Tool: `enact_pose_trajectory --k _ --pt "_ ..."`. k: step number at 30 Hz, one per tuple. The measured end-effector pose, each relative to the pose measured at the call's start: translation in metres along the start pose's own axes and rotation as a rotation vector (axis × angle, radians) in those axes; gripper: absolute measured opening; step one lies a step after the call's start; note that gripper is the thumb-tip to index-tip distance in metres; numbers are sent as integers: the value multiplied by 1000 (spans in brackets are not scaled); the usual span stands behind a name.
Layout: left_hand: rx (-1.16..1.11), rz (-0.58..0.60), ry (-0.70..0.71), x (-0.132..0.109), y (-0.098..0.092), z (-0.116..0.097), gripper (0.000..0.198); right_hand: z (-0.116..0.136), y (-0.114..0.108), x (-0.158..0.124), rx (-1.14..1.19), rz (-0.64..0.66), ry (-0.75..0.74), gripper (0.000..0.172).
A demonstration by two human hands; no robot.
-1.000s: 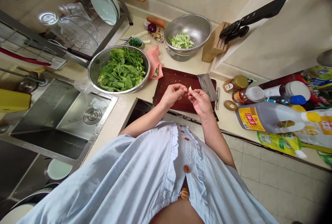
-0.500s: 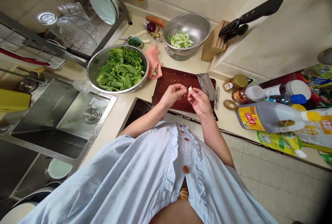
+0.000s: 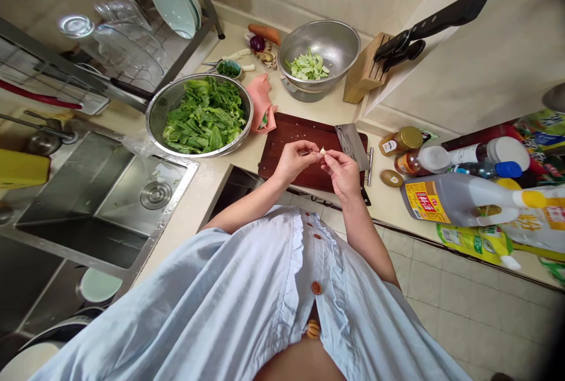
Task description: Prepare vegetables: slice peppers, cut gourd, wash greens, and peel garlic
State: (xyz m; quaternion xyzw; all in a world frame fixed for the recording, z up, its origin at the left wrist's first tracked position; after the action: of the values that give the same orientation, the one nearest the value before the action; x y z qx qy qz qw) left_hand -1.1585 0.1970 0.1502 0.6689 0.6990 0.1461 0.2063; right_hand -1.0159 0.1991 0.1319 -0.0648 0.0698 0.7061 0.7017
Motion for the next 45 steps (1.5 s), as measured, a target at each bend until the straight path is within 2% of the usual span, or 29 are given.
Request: enact_pose_trajectory --k 5,8,12,17,24,31,34,39,45 --pt "-9 -50 49 -1 -2 -5 30 9 0 -6 -417 -105 -341 18" --pt "-17 -90 24 -1 -3 -7 27 17 4 -12 -568 -132 -449 17" --pt "-61 -117 -6 0 -7 -6 23 21 10 -15 -609 -149 -471 16" --pt "-84 -92 -51 2 -12 -5 29 20 13 -13 -542 -129 -461 16" --pt "-79 -74 -51 1 -17 -7 30 21 16 -14 -673 -88 -523 16" --pt "-48 -78 -5 0 -17 -12 27 21 18 -14 -667 -49 -476 19" --pt "-26 -53 -31 -1 -17 -14 28 21 17 -14 -655 -47 -462 20" --pt "14 -19 -43 -4 -17 -15 30 27 18 -16 -864 -32 -556 17" --pt "36 -5 -5 -3 -17 -11 20 28 21 -22 -1111 -66 -662 22"
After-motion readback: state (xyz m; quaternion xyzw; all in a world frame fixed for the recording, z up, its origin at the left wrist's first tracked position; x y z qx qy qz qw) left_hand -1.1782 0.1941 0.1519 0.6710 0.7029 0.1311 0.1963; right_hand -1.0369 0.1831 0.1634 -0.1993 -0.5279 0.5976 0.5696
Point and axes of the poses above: each hand's wrist, its own x-axis towards the middle knuckle, its own y-axis out of the palm, z = x × y, the point moved 3 cm from there along x, towards the middle knuckle, and after that the axes turned 14 degrees about -x, right-handed, at the moved point
